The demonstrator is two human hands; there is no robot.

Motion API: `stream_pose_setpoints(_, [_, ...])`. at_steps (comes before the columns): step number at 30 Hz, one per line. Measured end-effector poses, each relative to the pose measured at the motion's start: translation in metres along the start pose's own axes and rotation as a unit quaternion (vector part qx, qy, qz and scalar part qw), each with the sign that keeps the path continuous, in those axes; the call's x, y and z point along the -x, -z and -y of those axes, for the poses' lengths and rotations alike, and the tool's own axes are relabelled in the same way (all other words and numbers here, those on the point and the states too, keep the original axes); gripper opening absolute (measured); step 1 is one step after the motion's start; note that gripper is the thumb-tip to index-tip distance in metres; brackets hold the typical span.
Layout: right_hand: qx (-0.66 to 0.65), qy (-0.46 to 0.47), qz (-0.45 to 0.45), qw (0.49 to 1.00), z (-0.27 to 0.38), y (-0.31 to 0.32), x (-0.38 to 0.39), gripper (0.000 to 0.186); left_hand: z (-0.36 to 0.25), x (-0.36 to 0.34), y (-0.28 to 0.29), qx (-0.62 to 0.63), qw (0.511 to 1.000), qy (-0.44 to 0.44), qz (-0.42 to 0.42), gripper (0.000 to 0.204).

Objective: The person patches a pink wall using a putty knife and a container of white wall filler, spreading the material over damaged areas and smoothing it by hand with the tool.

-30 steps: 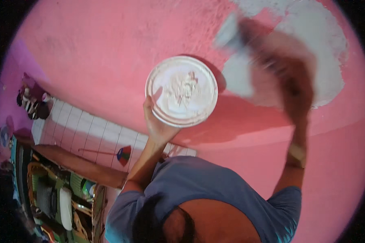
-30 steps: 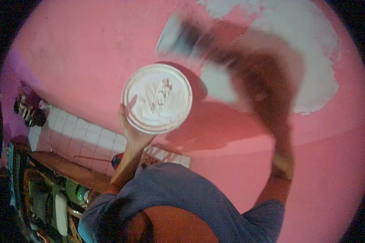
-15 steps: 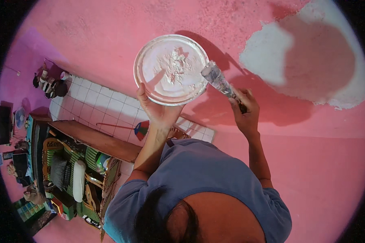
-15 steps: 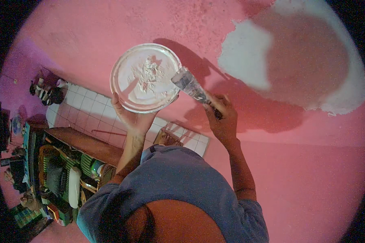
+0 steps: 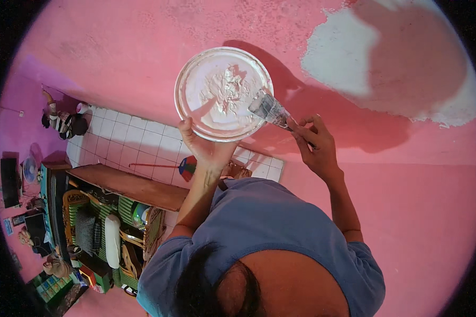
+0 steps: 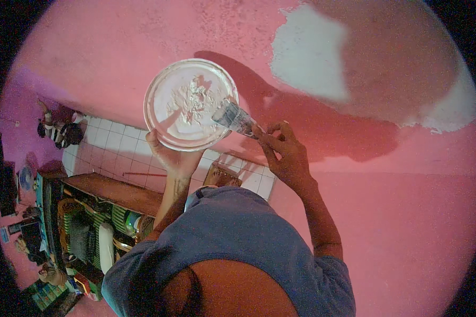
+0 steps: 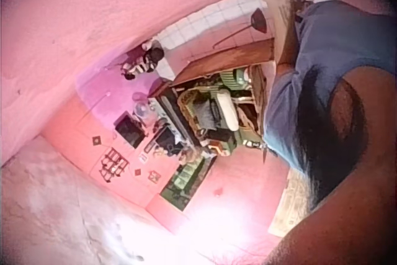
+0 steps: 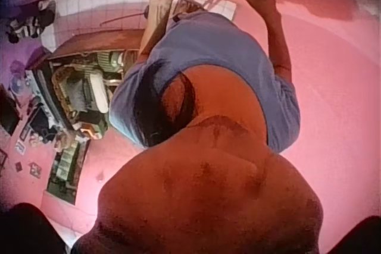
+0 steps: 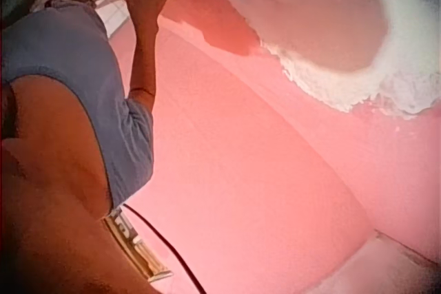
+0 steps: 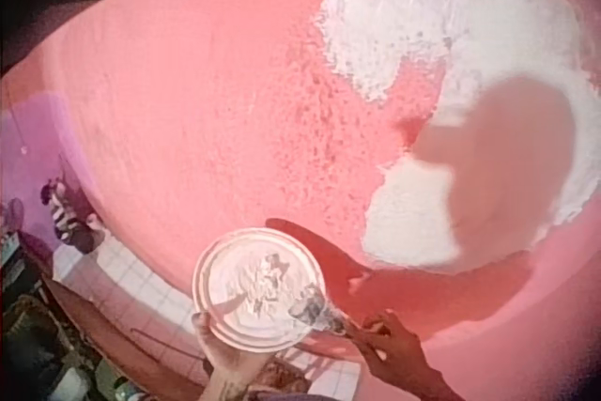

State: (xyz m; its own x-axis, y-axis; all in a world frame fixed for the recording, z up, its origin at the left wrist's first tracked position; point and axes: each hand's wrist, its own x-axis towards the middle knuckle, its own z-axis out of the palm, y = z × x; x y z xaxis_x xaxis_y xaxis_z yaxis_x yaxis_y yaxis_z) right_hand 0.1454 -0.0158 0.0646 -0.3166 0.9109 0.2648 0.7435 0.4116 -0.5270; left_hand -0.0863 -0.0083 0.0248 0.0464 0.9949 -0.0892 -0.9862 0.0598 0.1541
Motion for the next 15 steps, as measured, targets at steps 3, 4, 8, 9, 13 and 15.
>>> stream_pose_setpoints(3, [0.005,-0.020,0.052,0.998,-0.003,0.011,0.004,0.037,-0.002,-0.002,0.010,-0.002,1.000,-0.005,-0.013,0.087])
stream_pose_setpoints(4, [0.006,-0.021,0.054,0.998,-0.004,0.014,0.005,0.037,-0.002,-0.001,0.014,0.016,1.000,-0.007,-0.014,0.086])
stream_pose_setpoints(8, [0.032,0.016,0.068,0.997,-0.005,0.031,0.006,0.038,-0.004,-0.003,0.022,0.019,1.000,-0.013,-0.021,0.085])
stream_pose_setpoints(9, [0.028,0.008,0.078,0.997,-0.002,0.036,0.006,0.038,-0.006,-0.002,0.020,0.016,1.000,-0.009,-0.020,0.086])
stream_pose_setpoints(13, [-0.004,0.007,0.055,0.998,-0.001,0.044,0.005,0.037,-0.011,0.000,0.015,0.032,0.999,-0.003,-0.012,0.086])
stream_pose_setpoints(15, [-0.026,0.030,-0.024,0.999,0.003,0.037,0.000,0.035,-0.011,0.000,0.015,0.049,0.999,0.007,0.005,0.084])
